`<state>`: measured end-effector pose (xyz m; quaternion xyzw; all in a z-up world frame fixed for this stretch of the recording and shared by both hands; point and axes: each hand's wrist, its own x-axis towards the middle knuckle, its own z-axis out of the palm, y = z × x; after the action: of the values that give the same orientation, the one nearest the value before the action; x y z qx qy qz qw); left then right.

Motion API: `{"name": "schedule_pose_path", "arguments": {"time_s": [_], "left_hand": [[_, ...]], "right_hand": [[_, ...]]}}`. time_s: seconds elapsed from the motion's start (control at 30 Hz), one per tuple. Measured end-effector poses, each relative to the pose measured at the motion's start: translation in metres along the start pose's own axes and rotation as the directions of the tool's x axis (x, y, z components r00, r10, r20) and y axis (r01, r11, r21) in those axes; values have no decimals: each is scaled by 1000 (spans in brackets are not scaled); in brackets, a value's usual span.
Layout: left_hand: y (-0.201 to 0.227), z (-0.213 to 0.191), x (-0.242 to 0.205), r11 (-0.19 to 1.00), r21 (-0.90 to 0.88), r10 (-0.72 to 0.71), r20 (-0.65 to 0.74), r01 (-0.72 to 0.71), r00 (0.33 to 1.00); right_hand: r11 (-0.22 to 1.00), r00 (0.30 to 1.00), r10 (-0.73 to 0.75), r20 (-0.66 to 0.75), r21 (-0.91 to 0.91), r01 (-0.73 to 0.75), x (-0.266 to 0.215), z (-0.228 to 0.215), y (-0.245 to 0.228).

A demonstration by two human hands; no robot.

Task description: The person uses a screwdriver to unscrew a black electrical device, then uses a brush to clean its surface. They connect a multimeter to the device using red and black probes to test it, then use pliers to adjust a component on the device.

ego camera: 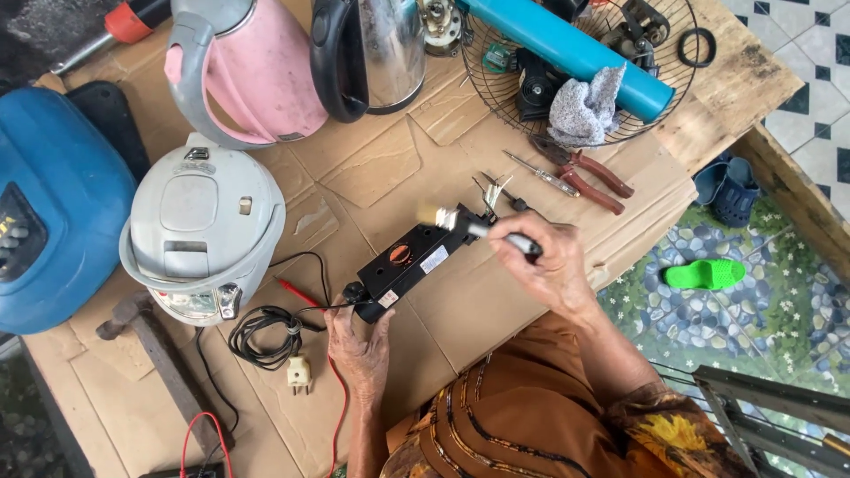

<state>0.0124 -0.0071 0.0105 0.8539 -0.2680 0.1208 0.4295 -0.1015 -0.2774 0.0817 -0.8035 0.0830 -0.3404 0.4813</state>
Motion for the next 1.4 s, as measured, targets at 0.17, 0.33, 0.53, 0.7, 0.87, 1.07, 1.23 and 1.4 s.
{"name": "schedule_pose_path", "arguments": {"time_s": [0.17,0.33,0.53,0.7,0.87,1.07,1.23,1.4], "left_hand": [[-12,4,-9,999,28,18,3,-18,1000],[-9,2,-8,999,45,10,5,-10,1000],[-20,8,-13,996,48,74,-18,-73,997],[-10,4,-4,997,15,75,-32,-74,997],[-20,8,-11,999,15,48,-30,-48,998],[-22,9,-10,998,18,61,-35,-61,998],[-19,3,-7,994,12,108,-33,-107,994],[-19,6,-8,995,13,97,-54,-97,994]], "right_hand": [[908,992,-68,-106,-418,18,26,-9,-22],[999,998,-54,23,5,54,28,9,-36],[996,919,-89,383,35,82,40,39,-55],[988,958,-60,282,151,18,47,47,-79],[991,955,-66,289,-95,98,64,52,-71],[997,919,-39,392,82,7,48,36,-70],[983,928,162,335,-140,-121,47,-39,-48],[947,993,116,-16,-301,-116,36,-47,-24]]}}
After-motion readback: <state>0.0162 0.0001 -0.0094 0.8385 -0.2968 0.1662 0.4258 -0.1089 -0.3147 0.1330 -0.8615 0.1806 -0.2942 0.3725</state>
